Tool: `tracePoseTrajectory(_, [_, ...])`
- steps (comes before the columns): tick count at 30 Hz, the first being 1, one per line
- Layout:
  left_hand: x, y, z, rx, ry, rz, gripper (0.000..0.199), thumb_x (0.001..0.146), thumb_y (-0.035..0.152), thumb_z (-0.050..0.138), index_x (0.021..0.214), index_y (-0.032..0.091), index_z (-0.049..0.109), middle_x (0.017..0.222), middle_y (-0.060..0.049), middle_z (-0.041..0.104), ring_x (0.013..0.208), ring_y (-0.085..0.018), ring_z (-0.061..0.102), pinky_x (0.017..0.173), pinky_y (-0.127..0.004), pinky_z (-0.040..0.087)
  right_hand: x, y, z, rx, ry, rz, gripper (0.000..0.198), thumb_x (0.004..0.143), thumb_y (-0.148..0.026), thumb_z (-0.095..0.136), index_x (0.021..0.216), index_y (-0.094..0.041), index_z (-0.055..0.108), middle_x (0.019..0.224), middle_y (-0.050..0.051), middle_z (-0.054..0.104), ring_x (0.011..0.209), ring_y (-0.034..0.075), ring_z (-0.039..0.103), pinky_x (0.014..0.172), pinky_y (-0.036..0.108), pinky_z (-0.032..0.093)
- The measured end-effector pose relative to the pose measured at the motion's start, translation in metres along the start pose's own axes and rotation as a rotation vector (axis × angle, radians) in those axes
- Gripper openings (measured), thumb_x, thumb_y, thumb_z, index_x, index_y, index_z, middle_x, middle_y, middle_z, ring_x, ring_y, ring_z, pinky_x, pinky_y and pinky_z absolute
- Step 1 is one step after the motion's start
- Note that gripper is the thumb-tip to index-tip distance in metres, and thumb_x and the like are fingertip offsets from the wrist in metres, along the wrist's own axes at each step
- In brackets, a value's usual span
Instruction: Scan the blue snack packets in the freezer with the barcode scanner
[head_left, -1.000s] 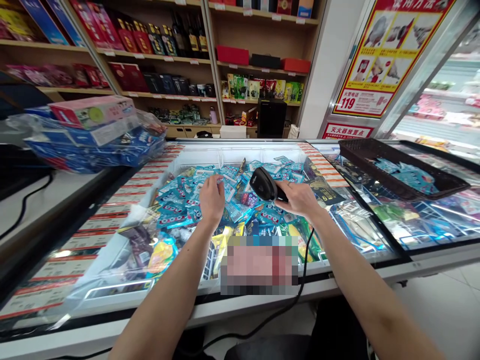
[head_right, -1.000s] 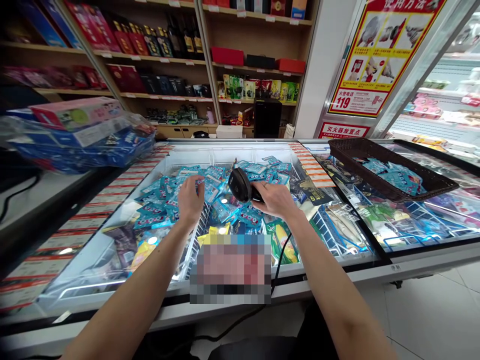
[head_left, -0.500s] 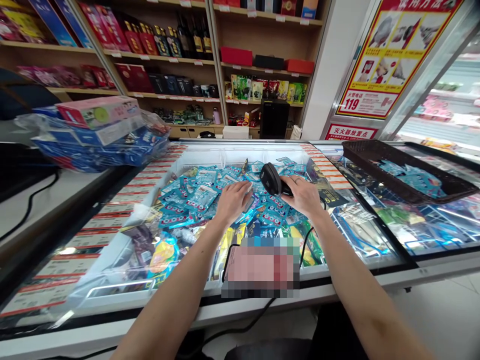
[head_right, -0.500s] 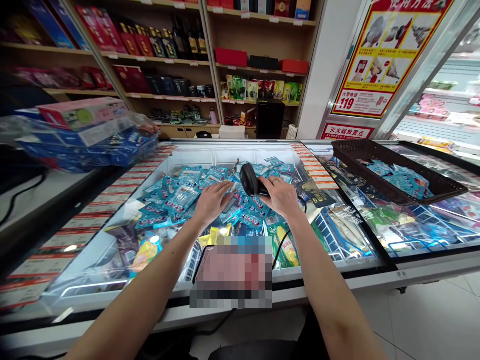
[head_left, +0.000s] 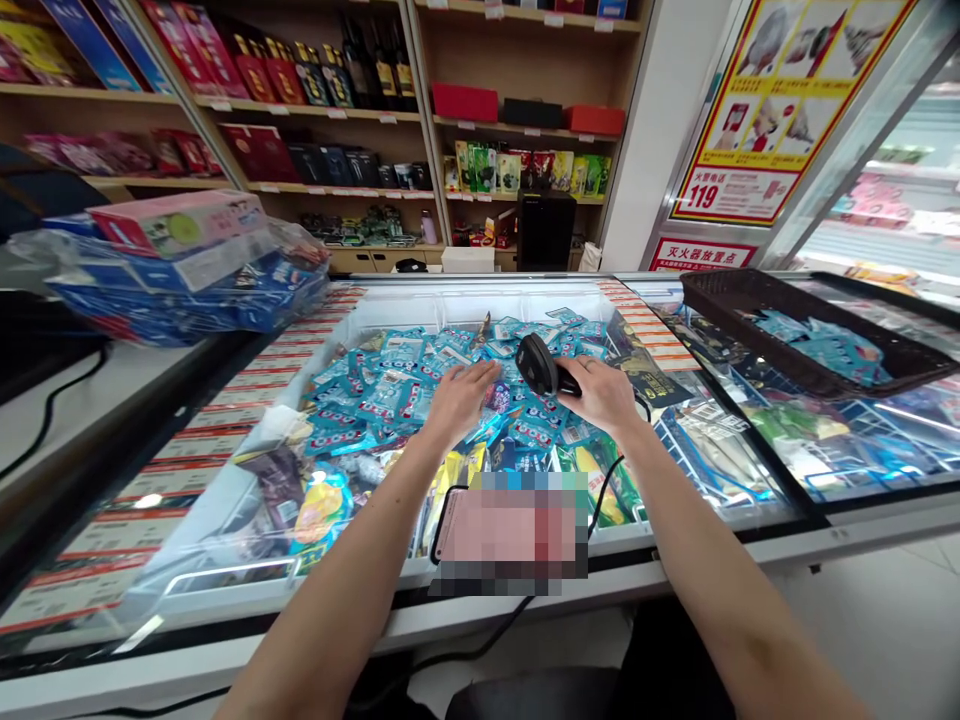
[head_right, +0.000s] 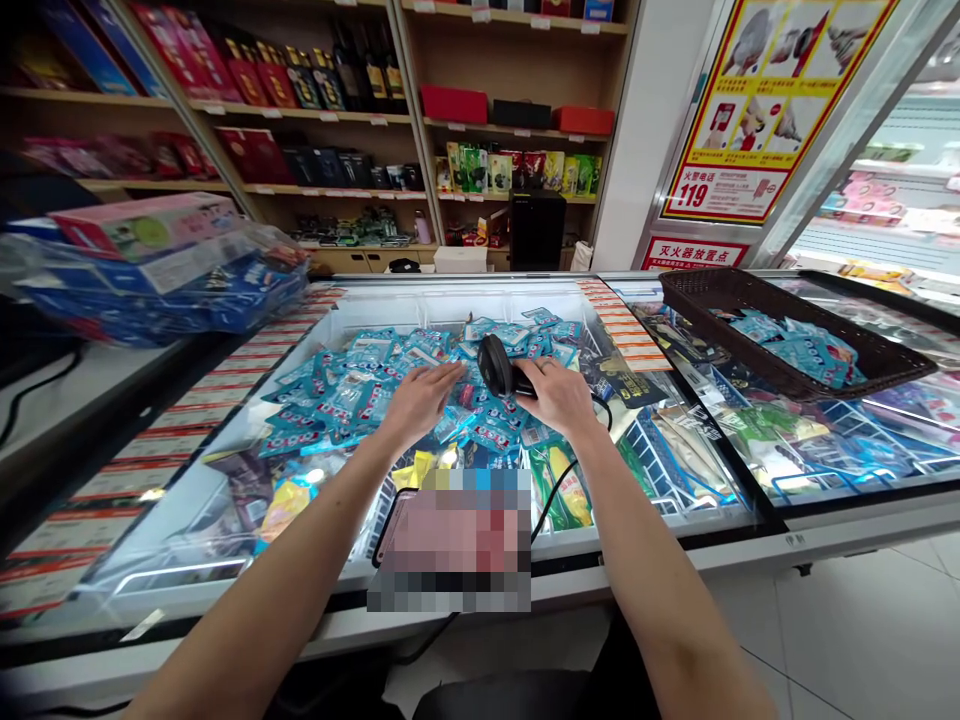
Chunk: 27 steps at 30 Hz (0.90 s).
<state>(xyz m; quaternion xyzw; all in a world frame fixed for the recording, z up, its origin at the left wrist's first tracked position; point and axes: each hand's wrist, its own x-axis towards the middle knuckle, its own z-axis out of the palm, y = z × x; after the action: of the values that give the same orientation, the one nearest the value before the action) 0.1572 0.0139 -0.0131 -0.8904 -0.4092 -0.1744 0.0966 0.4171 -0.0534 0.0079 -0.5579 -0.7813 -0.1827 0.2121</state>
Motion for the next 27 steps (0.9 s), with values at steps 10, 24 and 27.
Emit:
tracePoseTrajectory(10, [0.006,-0.002,0.002,0.050,0.026,-0.019,0.044,0.091,0.048,0.041,0.126,0.025,0.054,0.104,-0.012,0.060,0.098,-0.027,0.055,0.081,-0.038,0.042,-0.001,0.002,0.003,0.037,0.013,-0.044,0.043,0.085,-0.039,0.058,0.124,-0.022,0.052,0.101,0.007,0.064,0.097,0.022,0.058,0.074,0.029,0.042])
tracePoseTrajectory(24, [-0.009,-0.004,-0.002,-0.164,0.272,-0.247,0.039,0.093,0.047,0.036,0.105,0.026,0.066,0.077,-0.004,0.069,0.064,-0.017,0.062,0.059,-0.028,0.038,-0.002,0.003,0.001,0.012,0.045,-0.037,0.042,0.084,-0.034,0.058,0.123,-0.022,0.053,0.101,0.007,0.065,0.095,0.023,0.059,0.072,0.030,0.042])
tracePoseTrajectory(27, [-0.007,-0.003,-0.008,-0.337,0.359,-0.312,0.038,0.091,0.050,0.040,0.097,0.021,0.064,0.074,-0.002,0.068,0.061,-0.013,0.060,0.061,-0.025,0.042,-0.002,0.003,0.001,0.019,0.053,-0.033,0.042,0.083,-0.033,0.059,0.123,-0.022,0.053,0.104,0.008,0.065,0.095,0.023,0.059,0.071,0.029,0.042])
